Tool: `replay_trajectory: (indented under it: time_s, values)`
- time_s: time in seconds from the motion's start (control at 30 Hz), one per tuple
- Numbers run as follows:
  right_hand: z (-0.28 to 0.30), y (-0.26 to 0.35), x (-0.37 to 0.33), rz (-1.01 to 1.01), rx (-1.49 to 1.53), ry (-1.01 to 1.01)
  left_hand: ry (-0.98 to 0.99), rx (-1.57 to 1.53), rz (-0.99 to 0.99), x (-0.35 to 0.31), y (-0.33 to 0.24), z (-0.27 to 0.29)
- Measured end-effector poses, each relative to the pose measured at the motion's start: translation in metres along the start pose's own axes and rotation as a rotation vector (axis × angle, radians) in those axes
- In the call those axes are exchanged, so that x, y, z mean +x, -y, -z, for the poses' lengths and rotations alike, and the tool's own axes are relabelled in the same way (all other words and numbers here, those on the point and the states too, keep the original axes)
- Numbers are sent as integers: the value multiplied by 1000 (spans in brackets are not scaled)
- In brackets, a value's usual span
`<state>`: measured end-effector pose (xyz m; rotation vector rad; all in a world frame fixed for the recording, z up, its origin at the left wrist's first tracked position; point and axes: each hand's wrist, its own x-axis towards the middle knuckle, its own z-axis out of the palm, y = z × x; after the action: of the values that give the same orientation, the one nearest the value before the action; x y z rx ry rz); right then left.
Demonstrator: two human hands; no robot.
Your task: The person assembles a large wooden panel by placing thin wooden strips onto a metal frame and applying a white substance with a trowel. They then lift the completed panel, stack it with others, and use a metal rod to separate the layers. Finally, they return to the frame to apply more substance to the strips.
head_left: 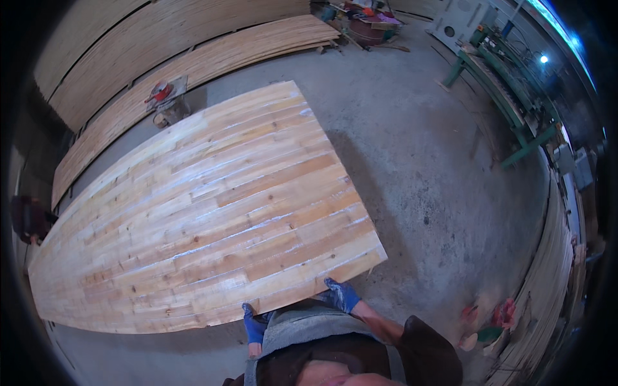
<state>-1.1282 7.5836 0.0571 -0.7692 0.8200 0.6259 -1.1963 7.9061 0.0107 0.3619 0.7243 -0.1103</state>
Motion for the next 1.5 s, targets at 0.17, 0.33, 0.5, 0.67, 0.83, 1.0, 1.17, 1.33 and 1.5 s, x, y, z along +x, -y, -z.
replay_trajectory:
  time_s: [0.17, 0.33, 0.5, 0.67, 0.83, 1.0, 1.17, 1.33, 1.5]
  values:
    - [-4, -8, 12, 126, -48, 9, -11, 3, 112, -2, -10, 3]
    - [-6, -12, 2, 79, -43, -45, -102, -1, 228, -4, -7, 15]
    - [15, -27, 15, 212, -408, -86, -53, 113, 88, -15, 4, 17]
    - [-3, -15, -22, 127, -86, -69, -89, 30, 104, -26, 5, -5]
    - [-5, -19, -16, 269, -18, 5, -91, 151, 39, -18, -2, 3]
    - [1, -10, -6, 285, -42, -40, -100, 133, 56, -6, 4, -9]
    - [-29, -14, 0, 294, -131, -110, -50, 45, 91, -24, -4, -8]
    - [-2, -19, 13, 249, -75, 20, -55, 17, 95, -13, 9, 14]
    - [31, -36, 23, 213, -104, -5, -171, 10, -55, -27, 22, -4]
